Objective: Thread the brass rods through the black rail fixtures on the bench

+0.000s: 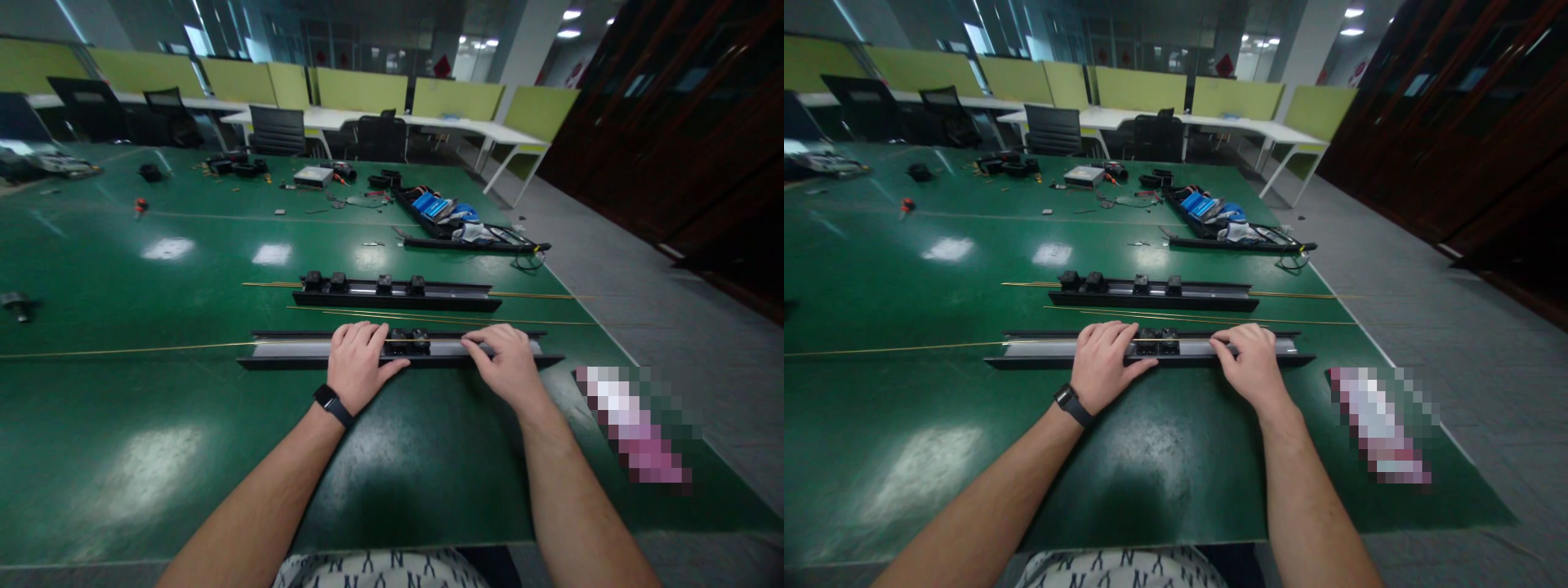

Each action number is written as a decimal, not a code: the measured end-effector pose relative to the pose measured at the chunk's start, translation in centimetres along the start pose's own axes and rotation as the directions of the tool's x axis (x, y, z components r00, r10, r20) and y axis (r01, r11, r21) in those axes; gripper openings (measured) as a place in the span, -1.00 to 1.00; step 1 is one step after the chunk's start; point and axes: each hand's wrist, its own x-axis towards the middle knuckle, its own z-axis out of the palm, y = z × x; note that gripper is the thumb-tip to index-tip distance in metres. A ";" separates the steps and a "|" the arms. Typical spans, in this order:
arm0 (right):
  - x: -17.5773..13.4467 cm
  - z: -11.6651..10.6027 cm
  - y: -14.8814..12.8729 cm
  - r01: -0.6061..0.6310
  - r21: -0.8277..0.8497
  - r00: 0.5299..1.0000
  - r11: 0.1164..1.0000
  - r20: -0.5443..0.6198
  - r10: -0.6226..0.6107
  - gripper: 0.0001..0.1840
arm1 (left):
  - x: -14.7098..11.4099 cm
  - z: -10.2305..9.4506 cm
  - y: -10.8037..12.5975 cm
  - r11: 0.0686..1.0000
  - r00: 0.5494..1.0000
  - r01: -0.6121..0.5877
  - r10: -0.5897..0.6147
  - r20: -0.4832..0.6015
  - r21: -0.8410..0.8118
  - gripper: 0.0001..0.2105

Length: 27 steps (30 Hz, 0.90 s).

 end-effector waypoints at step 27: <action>-0.9 1.8 -1.9 -0.119 -0.250 0.990 0.961 -0.097 0.097 -0.56 | -0.1 0.1 -0.1 1.000 1.000 -0.012 0.012 -0.004 0.006 -0.45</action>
